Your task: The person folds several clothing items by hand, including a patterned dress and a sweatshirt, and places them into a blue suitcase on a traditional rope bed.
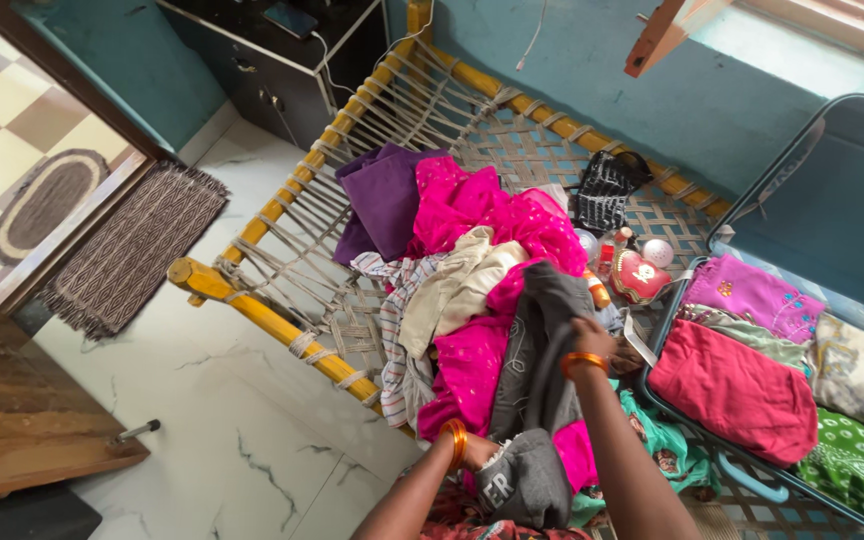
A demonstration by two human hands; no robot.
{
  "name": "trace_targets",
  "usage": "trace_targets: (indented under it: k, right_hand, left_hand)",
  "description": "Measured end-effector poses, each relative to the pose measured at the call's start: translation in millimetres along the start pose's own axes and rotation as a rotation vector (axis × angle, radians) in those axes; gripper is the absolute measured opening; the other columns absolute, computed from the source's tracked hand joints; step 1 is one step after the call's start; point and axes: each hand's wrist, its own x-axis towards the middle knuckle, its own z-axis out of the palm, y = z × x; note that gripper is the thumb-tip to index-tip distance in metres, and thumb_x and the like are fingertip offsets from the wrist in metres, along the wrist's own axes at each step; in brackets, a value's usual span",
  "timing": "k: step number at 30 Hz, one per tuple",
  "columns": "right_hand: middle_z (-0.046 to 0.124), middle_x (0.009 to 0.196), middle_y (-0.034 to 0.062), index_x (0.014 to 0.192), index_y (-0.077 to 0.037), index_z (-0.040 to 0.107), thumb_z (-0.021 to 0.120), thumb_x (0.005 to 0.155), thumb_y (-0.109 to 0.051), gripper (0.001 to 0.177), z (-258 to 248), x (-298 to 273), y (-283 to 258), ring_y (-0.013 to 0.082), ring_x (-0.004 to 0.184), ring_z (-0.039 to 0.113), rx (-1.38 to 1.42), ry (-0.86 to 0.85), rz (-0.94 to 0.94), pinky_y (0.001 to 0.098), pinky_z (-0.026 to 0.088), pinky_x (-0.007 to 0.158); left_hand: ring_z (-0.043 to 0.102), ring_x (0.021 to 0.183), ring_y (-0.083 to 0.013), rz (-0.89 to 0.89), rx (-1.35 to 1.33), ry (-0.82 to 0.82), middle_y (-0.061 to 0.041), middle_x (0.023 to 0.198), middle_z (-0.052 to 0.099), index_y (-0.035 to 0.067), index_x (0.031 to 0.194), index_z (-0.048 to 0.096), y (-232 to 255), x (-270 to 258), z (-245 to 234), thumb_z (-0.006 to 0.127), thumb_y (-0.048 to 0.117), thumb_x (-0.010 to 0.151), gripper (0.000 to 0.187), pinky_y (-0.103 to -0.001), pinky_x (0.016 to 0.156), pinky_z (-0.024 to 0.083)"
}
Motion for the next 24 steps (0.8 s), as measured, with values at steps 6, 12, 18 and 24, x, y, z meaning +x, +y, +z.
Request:
trace_targets:
  k: [6, 12, 18, 24]
  right_hand:
    - [0.075, 0.108, 0.015, 0.114, 0.002, 0.072, 0.058, 0.084, -0.002, 0.034, -39.5, 6.5, -1.5, 0.027, 0.098, 0.072, -0.048, 0.742, -0.104, 0.0375, 0.053, 0.09]
    - [0.061, 0.137, 0.0128, 0.133, -0.019, 0.061, 0.064, 0.085, -0.022, 0.048, 11.2, -10.4, -5.2, 0.0364, 0.128, 0.056, -0.96, -0.099, -0.572, 0.0584, 0.044, 0.091]
    - [0.044, 0.157, 0.0115, 0.163, -0.031, 0.017, 0.057, 0.093, -0.064, 0.087, 27.3, -32.2, 5.9, 0.0383, 0.147, 0.036, -1.166, -0.473, -0.339, 0.0632, 0.035, 0.108]
    - [0.028, 0.159, 0.0296, 0.165, -0.029, 0.006, 0.058, 0.086, -0.079, 0.107, 36.9, -27.0, 7.5, 0.0447, 0.151, 0.02, -1.408, -0.402, -0.439, 0.0617, 0.023, 0.115]
  left_hand:
    - [0.048, 0.139, -0.0298, 0.072, -0.05, -0.06, -0.019, 0.153, 0.051, -0.004, 0.144, 0.052, -3.7, 5.4, -12.2, 0.067, 0.015, 0.088, 0.061, -0.039, 0.117, 0.036]
    - [0.045, 0.145, -0.0317, 0.275, 0.032, -0.137, -0.02, 0.159, 0.048, -0.005, 0.145, 0.053, 1.0, 12.5, -20.1, 0.066, 0.01, 0.087, 0.061, -0.039, 0.122, 0.033]
    - [0.051, 0.137, -0.0269, 0.099, -0.039, -0.111, -0.017, 0.152, 0.054, -0.005, 0.141, 0.055, 4.5, 2.0, -14.8, 0.068, 0.013, 0.089, 0.057, -0.037, 0.116, 0.038]
    - [0.056, 0.129, -0.0221, 0.068, -0.079, -0.077, -0.015, 0.145, 0.06, -0.005, 0.138, 0.057, 19.7, -0.6, -12.6, 0.07, 0.017, 0.09, 0.054, -0.036, 0.11, 0.043]
